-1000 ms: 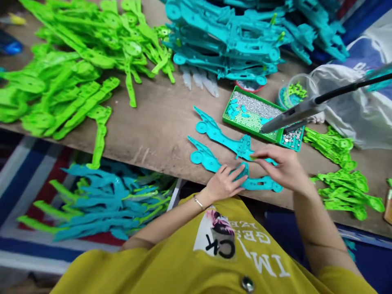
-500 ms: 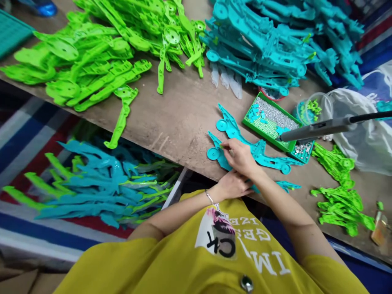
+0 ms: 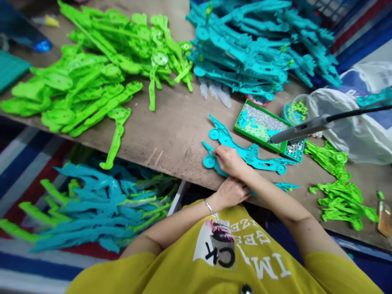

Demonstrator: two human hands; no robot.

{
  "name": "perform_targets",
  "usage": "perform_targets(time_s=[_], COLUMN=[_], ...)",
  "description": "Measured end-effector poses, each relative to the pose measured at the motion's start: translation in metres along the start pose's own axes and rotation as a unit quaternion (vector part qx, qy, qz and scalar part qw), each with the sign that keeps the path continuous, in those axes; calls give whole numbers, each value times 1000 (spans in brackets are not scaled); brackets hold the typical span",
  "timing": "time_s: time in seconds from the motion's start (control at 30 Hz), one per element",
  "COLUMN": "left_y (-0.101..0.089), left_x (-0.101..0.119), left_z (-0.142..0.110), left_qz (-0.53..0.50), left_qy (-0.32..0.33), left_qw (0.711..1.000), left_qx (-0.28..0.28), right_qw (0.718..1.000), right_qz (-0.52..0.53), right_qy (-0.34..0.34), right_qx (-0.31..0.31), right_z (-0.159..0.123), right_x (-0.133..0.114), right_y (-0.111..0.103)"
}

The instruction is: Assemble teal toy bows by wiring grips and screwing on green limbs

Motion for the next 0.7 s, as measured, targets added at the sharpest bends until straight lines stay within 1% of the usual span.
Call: perform_targets(time_s=[0.07, 0.1, 0.13, 0.2, 0.27, 0.33, 0.37, 0.4, 0.43, 0.47, 0.5, 0.53, 0.57, 0.6, 0.63, 0.67, 0.7], left_y=[-5, -9, -16, -37, -70, -107, -126, -145, -164, -186, -205, -223, -237, -251, -263, -273, -281], left_x=[1, 1, 2, 3, 3, -6, -15, -28, -44, -63, -83, -101, -118, -135, -154, -174, -193], left_z=[0, 0, -2, -8, -21, -39, -49, -57, -63, -67, -67, -62, -51, -33, -10, 19, 53], left_qz=[23, 32, 41, 58, 84, 115, 124, 141, 159, 179, 210, 247, 280, 309, 325, 322, 309], left_qy=[9, 12, 14, 30, 71, 108, 121, 122, 119, 98, 81, 73, 74, 64, 37, 1, -37], left_qw=[1000, 999, 999, 997, 991, 982, 978, 975, 971, 964, 954, 941, 928, 918, 915, 919, 929], left_qx=[5, 8, 14, 38, 77, 103, 114, 121, 132, 169, 198, 219, 232, 239, 236, 226, 203], right_qw=[999, 997, 995, 987, 971, 938, 914, 881, 841, 801, 766, 739, 723, 719, 724, 735, 749], right_qz=[34, 49, 58, 54, 24, -19, -42, -56, -64, -68, -71, -72, -71, -70, -70, -73, -78], right_qy=[-26, -49, -74, -111, -116, -97, -80, -59, -47, -35, -25, -15, -1, 16, 35, 54, 71], right_qx=[6, 17, 36, 104, 208, 332, 396, 466, 535, 593, 638, 670, 687, 691, 685, 672, 654], right_z=[-2, -6, -12, -33, -66, -108, -132, -157, -182, -205, -225, -241, -253, -261, -265, -266, -265], right_x=[-4, -8, -12, -19, -20, -15, -11, -5, 1, 8, 14, 21, 28, 35, 41, 47, 51], right_y=[-8, -17, -31, -72, -125, -180, -204, -225, -240, -250, -254, -253, -250, -245, -240, -233, -227])
Point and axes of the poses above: each hand's wrist, its own z-axis towards the middle knuckle, its own y-axis out of the palm, x = y × z, the point moved 7 cm from there along z, towards the middle knuckle, and after that the axes turned 2 degrees about y, right-handed, at the moved point
